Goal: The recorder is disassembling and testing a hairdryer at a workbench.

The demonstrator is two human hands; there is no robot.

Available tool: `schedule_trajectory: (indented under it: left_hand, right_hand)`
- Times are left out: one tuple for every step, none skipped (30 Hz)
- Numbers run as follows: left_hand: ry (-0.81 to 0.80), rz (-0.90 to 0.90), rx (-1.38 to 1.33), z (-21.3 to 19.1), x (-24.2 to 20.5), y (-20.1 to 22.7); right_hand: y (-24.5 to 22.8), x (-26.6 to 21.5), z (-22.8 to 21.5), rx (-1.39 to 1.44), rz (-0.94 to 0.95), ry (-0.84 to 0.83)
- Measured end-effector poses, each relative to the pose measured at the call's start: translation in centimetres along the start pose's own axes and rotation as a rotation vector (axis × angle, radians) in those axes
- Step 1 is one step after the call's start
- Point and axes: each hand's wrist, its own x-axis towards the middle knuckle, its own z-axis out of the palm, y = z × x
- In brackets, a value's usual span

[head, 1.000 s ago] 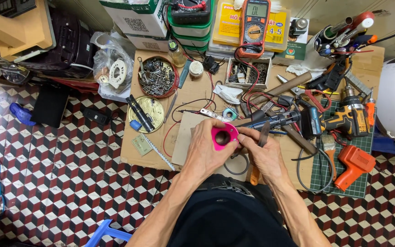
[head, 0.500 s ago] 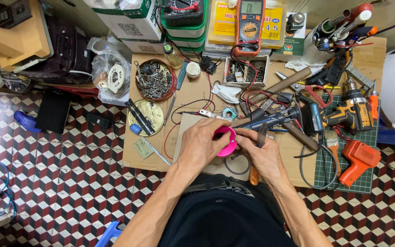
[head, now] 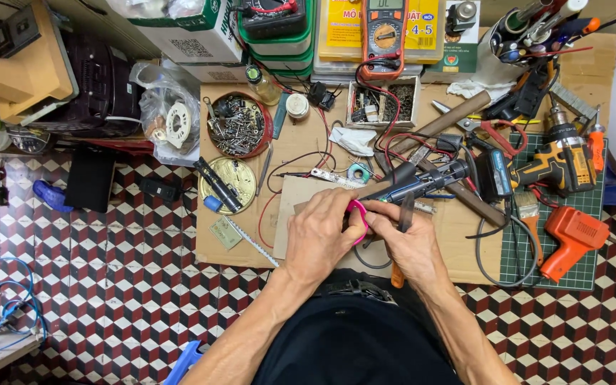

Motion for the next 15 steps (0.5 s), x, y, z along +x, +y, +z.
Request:
schedule_trajectory:
  left_hand:
    - [-0.003,-0.002,0.001,0.0,0.0,0.0]
    - [0.006,0.003,0.001,0.0,0.0,0.1]
    - [0.014,0.008,0.002,-0.1,-0.1,0.1]
    - [0.011,0.007,0.003,0.0,-0.1,0.1]
    - [0.025,0.012,0.017,0.1,-0.2,0.1]
    - [0.039,0.018,0.031,0.1,-0.1,0.2]
    - [0.037,0.019,0.032,-0.1,-0.1,0.2]
    - [0.030,0.032,0.021,-0.3,0.0,0.3]
    - [0.024,0.046,0.011,-0.5,0.0,0.4]
    - [0.023,0.046,0.012,-0.2,-0.4,-0.3]
    - [0.024,0.037,0.013,0.0,-0.8,-1.0]
    - [0.024,0.028,0.012,0.4,-1.3,-1.8]
    - [0.022,0.029,0.010,0.1,-1.1,-1.5]
    - [0.018,-0.028,-0.056,-0.2,-1.0,-1.3]
    - [0.014,-0.085,-0.121,-0.6,-1.0,-1.1]
  right_hand:
    - [0.0,-0.1,0.1,0.002,0.003,0.000]
    - [-0.1,-0.1,0.1,0.011,0.001,0.000]
    - [-0.1,-0.1,0.2,0.019,0.000,0.000]
    - [-0.2,-0.2,0.3,0.022,0.003,0.001]
    - [-0.3,-0.3,0.3,0.017,0.011,0.011]
    - [-0.4,-0.4,0.4,0.012,0.018,0.021]
    - [-0.2,-0.4,0.4,0.014,0.020,0.022]
    - [-0.1,-0.3,0.4,0.029,0.018,0.018]
    - [0.1,-0.3,0.4,0.045,0.016,0.015]
    - [0.4,-0.3,0.4,0.047,0.016,0.015]
    - [0.8,-0.2,0.4,0.060,0.017,0.016]
    - [1.1,-0.2,0.4,0.073,0.018,0.020]
    - [1.0,-0.2,0.4,0.074,0.019,0.023]
    - [0.9,-0.1,0.5,0.042,0.012,0.023]
    - [0.8,-0.1,0.5,0.010,0.005,0.023]
